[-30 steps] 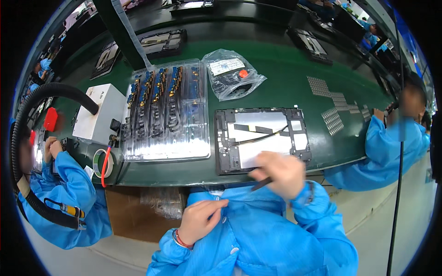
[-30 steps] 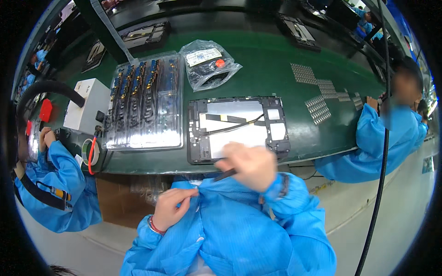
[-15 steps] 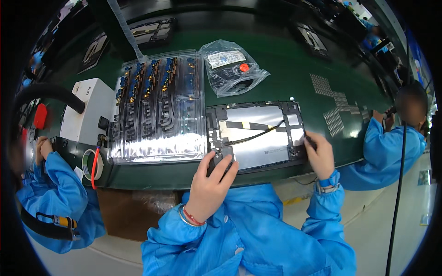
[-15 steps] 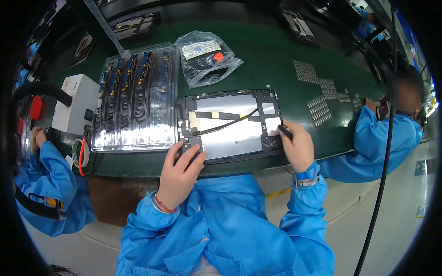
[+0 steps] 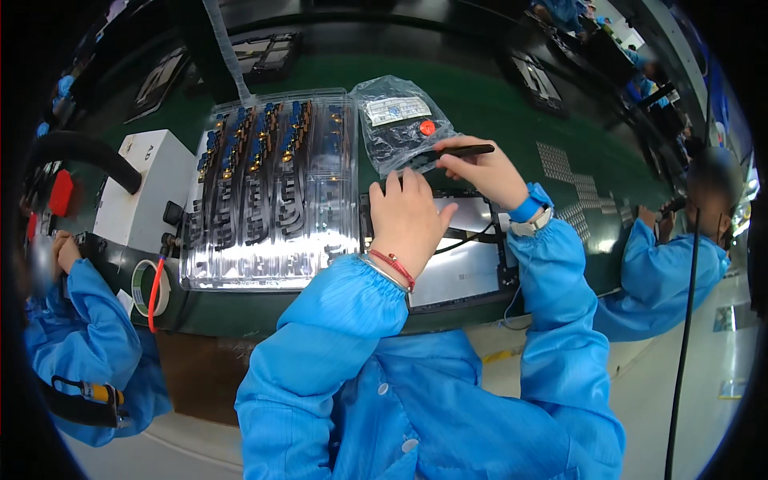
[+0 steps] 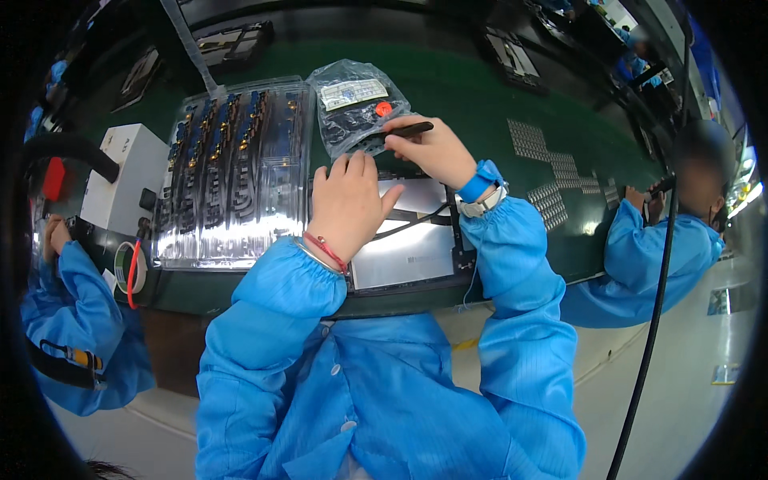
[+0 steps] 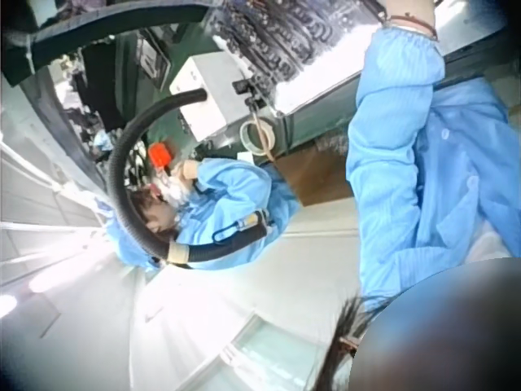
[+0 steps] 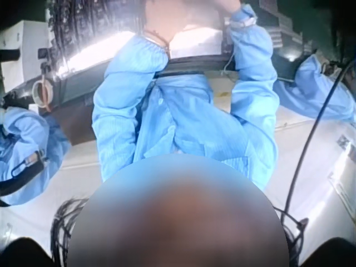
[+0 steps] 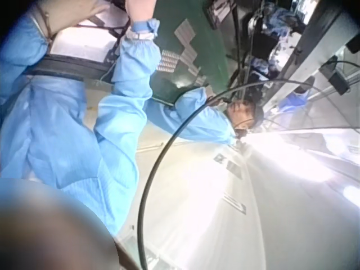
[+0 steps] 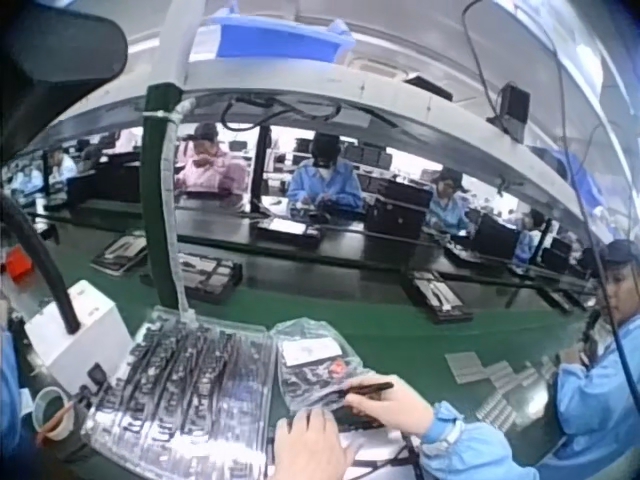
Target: The person assembles electronic components on a green workbench in a factory setting. They use a black pen-like tool to manipulate small parts and connect cables to a circuit board, handling multiple units sequentially.
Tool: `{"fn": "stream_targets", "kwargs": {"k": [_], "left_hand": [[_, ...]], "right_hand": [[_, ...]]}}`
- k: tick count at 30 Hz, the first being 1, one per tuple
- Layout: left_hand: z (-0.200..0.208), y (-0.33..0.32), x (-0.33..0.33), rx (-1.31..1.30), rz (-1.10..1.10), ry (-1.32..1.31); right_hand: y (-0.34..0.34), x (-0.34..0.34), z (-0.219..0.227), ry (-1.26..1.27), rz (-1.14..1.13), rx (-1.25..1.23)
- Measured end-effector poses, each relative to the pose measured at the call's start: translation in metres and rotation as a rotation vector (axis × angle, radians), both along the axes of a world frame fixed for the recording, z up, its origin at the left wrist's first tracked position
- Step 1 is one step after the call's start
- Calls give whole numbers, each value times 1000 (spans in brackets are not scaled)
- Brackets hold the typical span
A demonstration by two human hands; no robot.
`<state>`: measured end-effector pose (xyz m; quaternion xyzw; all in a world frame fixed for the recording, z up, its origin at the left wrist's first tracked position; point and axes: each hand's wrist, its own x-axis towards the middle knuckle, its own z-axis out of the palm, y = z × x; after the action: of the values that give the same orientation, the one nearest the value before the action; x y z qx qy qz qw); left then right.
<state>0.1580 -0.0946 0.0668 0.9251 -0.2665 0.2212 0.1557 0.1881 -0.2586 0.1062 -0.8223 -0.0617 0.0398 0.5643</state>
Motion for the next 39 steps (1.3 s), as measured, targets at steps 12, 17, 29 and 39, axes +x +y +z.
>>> {"fn": "stream_targets", "kwargs": {"k": [12, 17, 29, 39], "left_hand": [[-2, 0, -1, -42, 67, 125], [0, 0, -2, -54, 66, 153], [4, 4, -3, -60, 53, 144], [9, 2, 1, -176, -111, 78]], "right_hand": [[0, -5, -22, -290, -225, -226], [-3, -4, -23, -280, -201, -203], [1, -9, -17, -302, -224, -252], [2, -95, 43, -206, -302, 109]]}}
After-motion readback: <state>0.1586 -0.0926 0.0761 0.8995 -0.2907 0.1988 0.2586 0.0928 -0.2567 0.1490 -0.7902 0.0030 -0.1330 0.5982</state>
